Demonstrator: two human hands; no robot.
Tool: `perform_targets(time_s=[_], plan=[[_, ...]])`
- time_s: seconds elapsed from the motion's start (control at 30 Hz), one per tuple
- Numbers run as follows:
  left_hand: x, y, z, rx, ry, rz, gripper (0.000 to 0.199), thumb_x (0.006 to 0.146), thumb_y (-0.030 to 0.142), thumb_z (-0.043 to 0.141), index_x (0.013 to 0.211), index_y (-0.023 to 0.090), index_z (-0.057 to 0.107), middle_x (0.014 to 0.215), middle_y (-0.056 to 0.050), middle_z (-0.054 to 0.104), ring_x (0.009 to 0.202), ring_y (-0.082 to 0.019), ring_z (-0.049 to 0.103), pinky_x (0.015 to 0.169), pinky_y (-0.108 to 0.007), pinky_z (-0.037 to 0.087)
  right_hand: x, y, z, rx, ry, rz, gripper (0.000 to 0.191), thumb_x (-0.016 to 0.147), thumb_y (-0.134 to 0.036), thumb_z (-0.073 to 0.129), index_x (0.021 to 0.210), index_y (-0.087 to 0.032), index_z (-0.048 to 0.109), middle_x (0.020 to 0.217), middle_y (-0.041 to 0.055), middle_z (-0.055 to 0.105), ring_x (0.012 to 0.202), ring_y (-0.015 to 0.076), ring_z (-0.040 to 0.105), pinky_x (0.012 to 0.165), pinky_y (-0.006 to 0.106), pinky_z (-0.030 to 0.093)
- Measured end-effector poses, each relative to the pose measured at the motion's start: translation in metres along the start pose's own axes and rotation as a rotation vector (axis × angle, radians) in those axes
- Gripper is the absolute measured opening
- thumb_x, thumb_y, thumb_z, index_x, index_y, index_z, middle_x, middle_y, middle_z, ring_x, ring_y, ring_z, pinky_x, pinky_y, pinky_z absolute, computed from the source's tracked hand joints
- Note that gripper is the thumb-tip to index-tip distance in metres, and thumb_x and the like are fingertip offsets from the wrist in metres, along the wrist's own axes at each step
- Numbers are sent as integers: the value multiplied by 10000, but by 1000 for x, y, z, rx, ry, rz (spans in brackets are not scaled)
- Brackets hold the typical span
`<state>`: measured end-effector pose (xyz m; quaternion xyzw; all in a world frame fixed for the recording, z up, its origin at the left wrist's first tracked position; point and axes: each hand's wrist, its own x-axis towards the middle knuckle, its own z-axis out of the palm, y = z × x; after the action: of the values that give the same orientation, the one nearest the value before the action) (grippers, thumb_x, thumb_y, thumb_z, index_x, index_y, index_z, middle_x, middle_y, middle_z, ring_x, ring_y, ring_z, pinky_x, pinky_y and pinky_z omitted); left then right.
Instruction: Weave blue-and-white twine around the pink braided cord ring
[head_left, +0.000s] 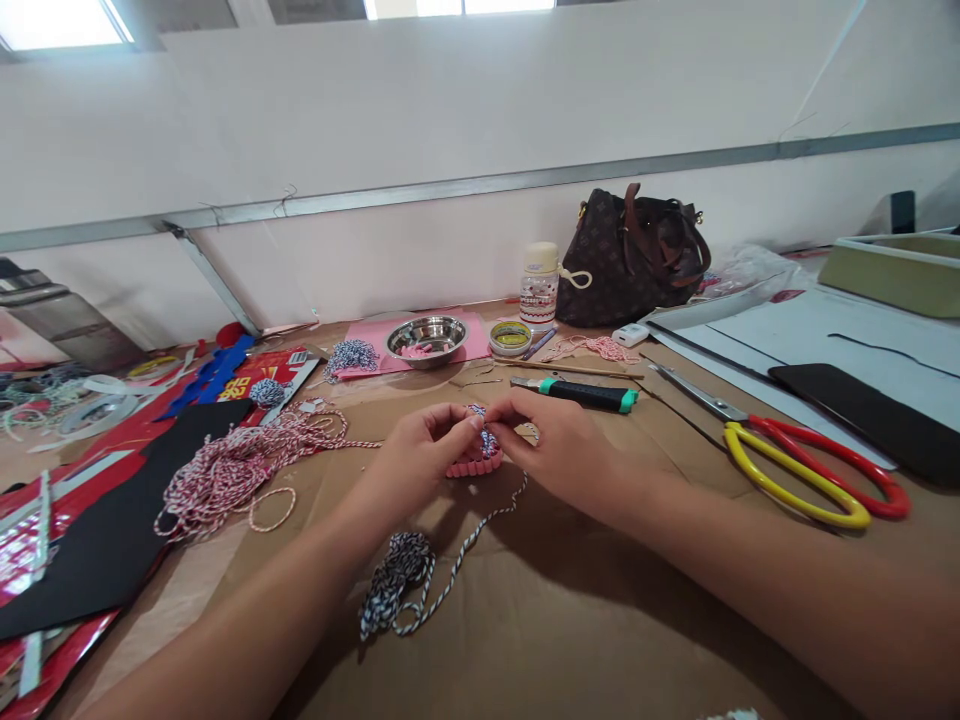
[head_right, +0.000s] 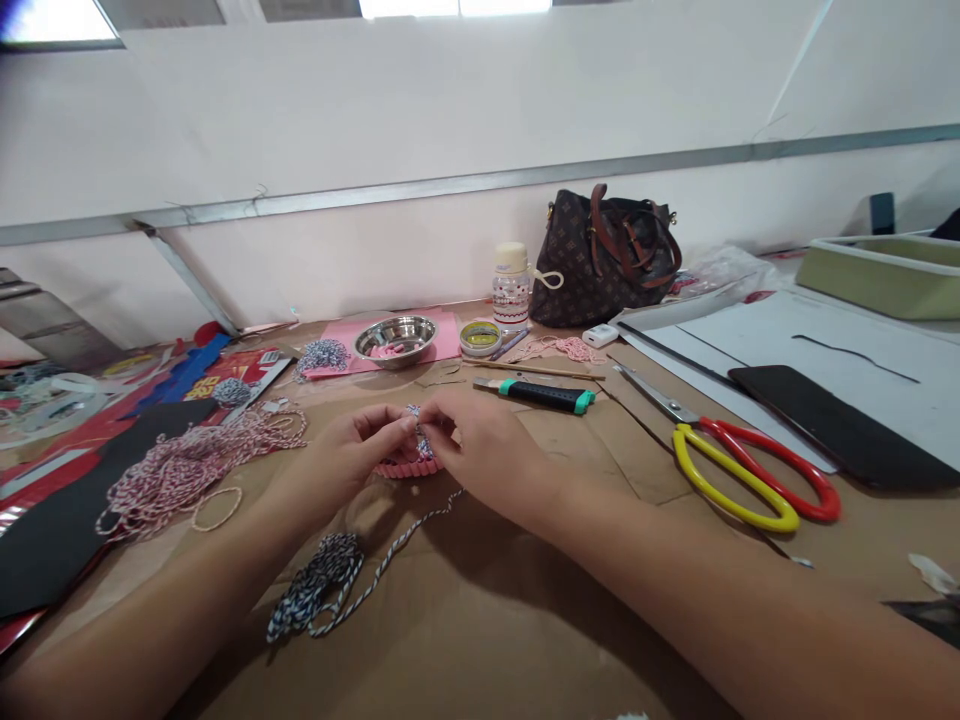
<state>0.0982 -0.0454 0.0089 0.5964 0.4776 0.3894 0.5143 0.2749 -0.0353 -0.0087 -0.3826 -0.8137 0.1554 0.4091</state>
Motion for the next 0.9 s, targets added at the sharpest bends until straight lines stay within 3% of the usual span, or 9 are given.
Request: perform_targets(time_s=[0.27,0.4,0.5,0.67,0.9], plan=[[-1,1,-2,-44,-87,-51,194,875,333,626,763,175,641,711,21,658,655,-100,620,667,-239,502,-5,4,3,-25,36,-120,204,927,-154,529,1058,-223,670,1007,39,743,896,168,679,821,295,500],[0,0,-5,22,-85,1,203,866,351,637,766,175,644,712,22,665,647,-108,616,653,-248,490,-3,2,1,-32,21,-80,192,915,-137,560,1003,-212,713,952,27,763,844,160,686,785,284,500],[-2,0,-6,174,-24,101,218,863,387,645,821,178,690,786,-4,718,717,-140,650,682,-271,498,0,0,-1,-21,30,9,153,896,-139,594,952,-198,724,884,20,765,787,154,682,734,275,498],[-8,6,-3,538,186,320,112,851,267,682,913,214,758,922,1,783,880,-166,692,801,-280,490,1,-3,-3,62,28,85,141,886,-136,605,931,-189,727,873,13,765,777,142,686,702,260,494],[-14,11,2,583,221,349,138,857,222,689,973,226,764,925,29,793,846,-142,711,771,-248,503,-1,-9,-2,99,21,125,153,882,-126,606,924,-198,735,899,13,769,805,152,690,720,275,500]])
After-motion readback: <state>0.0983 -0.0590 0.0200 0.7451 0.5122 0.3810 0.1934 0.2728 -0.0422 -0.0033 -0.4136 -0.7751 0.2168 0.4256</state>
